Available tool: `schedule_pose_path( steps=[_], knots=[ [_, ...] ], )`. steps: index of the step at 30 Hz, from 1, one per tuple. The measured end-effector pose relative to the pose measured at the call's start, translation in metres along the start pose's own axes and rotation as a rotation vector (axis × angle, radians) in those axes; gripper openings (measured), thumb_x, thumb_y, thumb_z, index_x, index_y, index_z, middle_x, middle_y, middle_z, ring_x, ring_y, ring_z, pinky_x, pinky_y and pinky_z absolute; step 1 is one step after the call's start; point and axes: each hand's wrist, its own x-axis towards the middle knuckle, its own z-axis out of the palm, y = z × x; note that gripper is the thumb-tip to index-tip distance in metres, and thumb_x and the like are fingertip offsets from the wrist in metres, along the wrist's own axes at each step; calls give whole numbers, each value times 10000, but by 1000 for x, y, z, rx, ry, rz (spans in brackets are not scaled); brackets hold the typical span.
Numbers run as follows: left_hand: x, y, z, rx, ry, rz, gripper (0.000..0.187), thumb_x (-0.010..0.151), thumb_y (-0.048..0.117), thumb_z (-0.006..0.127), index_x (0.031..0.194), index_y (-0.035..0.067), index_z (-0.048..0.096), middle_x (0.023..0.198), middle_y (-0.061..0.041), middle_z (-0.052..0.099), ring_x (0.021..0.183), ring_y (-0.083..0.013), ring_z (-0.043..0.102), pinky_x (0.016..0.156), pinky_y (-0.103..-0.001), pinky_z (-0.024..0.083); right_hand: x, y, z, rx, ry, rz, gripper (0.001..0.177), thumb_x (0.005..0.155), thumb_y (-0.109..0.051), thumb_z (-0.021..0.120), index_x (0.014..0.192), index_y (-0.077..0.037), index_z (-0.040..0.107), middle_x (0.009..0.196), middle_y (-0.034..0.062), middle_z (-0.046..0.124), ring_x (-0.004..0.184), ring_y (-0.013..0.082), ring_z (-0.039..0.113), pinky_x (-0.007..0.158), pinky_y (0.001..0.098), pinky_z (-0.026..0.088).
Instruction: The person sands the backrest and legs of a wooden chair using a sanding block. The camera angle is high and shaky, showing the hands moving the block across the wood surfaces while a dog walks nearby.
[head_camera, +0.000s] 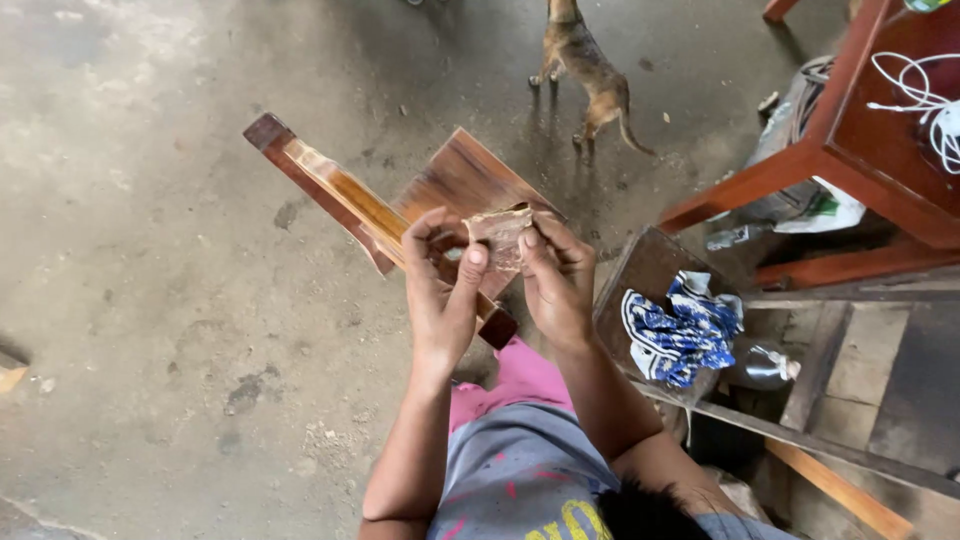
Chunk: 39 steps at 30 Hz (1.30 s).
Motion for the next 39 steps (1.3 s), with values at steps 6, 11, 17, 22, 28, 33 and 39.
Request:
schedule_pose_path(
  steps=[6,11,17,22,28,33,39],
  knots=[
    [-7,3,16,123,-65,26,228,934,208,759,1078,36,716,836,-108,720,815,-149,679,661,-311,593,7,-19,-12,93,6,95,236,971,30,652,1201,83,664,1086,170,709,952,218,702,765,352,620],
    [-5,-44,28,-512,-203,-195,464,883,101,807,1184,-33,479,1035,-179,678,745,-175,698,414,-269,604,51,-54,0,645,-410,862,505,942,-578,637,1065,-89,644,1025,138,689,774,265,706,498,566,626],
    [-7,-48,49,-435,-45,-200,481,905,181,795,1122,68,381,834,-121,657,658,-150,676,362,-270,574,43,12,-65,583,-538,891,416,871,-253,790,1143,-98,515,850,126,673,612,186,695,472,370,618],
    [-36,-4,40,80,218,189,563,972,124,694,1398,15,344,1181,-215,605,1039,-319,644,753,-465,645,65,-10,-21,541,-475,807,319,916,-184,757,1120,-96,528,854,26,660,811,151,690,718,310,616],
    [-73,-35,28,390,426,241,939,859,146,785,1569,-62,208,1600,-347,166,1495,-540,140,1188,-657,214,76,26,4,-294,-656,479,234,961,-153,707,1181,-99,647,973,23,660,900,118,610,825,266,521],
    [-92,-102,38,599,510,590,444,813,204,834,1205,61,682,1213,-193,536,1187,-409,579,984,-524,495,55,28,32,-719,-632,304,298,911,-370,796,1061,-136,689,767,48,648,679,134,579,586,291,473],
    [-72,-137,41,481,129,731,166,877,302,698,755,190,710,670,-4,630,585,-205,612,811,-416,564,54,32,29,-656,-457,256,290,853,-164,886,801,-80,613,590,2,611,563,39,495,516,172,374]
  ],
)
